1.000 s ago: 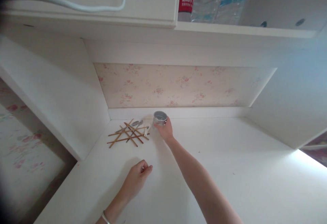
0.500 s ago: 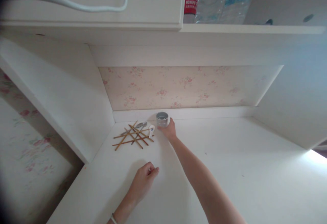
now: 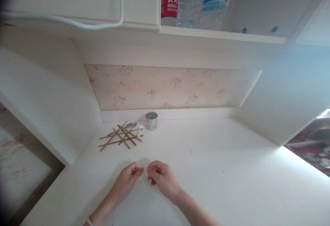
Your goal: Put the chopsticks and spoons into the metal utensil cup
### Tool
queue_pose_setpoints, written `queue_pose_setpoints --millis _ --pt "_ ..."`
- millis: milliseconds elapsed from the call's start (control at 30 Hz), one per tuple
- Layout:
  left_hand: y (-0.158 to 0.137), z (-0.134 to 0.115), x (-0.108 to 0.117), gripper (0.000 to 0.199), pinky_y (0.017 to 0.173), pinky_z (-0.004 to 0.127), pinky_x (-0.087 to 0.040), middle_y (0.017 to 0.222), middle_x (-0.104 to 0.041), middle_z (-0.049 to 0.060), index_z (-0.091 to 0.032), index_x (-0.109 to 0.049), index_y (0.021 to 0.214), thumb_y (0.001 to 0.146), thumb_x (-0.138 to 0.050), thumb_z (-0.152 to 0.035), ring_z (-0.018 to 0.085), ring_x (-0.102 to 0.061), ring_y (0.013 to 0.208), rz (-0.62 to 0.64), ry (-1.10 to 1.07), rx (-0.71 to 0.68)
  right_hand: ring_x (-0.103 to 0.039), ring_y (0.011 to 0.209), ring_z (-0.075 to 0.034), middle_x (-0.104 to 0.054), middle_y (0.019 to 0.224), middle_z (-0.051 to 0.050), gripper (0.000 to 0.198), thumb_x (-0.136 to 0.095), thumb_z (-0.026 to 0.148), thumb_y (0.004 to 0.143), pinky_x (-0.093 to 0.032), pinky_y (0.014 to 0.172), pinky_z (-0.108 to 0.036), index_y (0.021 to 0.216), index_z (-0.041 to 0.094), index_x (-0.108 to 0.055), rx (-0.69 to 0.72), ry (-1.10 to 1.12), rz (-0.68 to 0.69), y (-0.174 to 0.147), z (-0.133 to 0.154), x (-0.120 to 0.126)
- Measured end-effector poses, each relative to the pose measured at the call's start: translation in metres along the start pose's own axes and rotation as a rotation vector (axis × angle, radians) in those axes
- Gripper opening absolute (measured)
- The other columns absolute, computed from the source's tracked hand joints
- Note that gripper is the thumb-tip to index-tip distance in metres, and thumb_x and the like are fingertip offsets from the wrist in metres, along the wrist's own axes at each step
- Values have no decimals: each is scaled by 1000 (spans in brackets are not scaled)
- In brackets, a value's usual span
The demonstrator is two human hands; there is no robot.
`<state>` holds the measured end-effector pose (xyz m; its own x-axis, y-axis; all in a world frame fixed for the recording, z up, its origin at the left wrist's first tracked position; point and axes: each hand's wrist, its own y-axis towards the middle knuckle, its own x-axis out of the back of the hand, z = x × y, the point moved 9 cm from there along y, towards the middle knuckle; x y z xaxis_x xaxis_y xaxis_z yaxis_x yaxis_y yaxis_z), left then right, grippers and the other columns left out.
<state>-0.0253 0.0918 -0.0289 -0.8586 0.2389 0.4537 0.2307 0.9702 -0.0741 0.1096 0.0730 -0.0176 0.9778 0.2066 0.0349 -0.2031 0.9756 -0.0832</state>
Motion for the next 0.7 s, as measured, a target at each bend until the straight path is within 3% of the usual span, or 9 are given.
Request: queue_pose_setpoints --millis 233,700 --pt "-4 0 -1 35 57 23 -30 60 -38 -6 -20 -42 68 84 -47 -51 13 -39 60 -5 -13 -4 -46 56 -8 -58 64 2 17 -51 22 86 -32 53 -20 80 17 -65 190 -420 73 -25 4 -17" --pt "-6 -5 -3 35 58 23 -29 61 -34 -6 -20 -39 67 85 -47 -49 12 -36 61 1 -27 -3 -50 59 -8 -63 71 3 15 -51 19 86 -35 55 -18 85 20 -65 233 -543 137 -33 10 -20"
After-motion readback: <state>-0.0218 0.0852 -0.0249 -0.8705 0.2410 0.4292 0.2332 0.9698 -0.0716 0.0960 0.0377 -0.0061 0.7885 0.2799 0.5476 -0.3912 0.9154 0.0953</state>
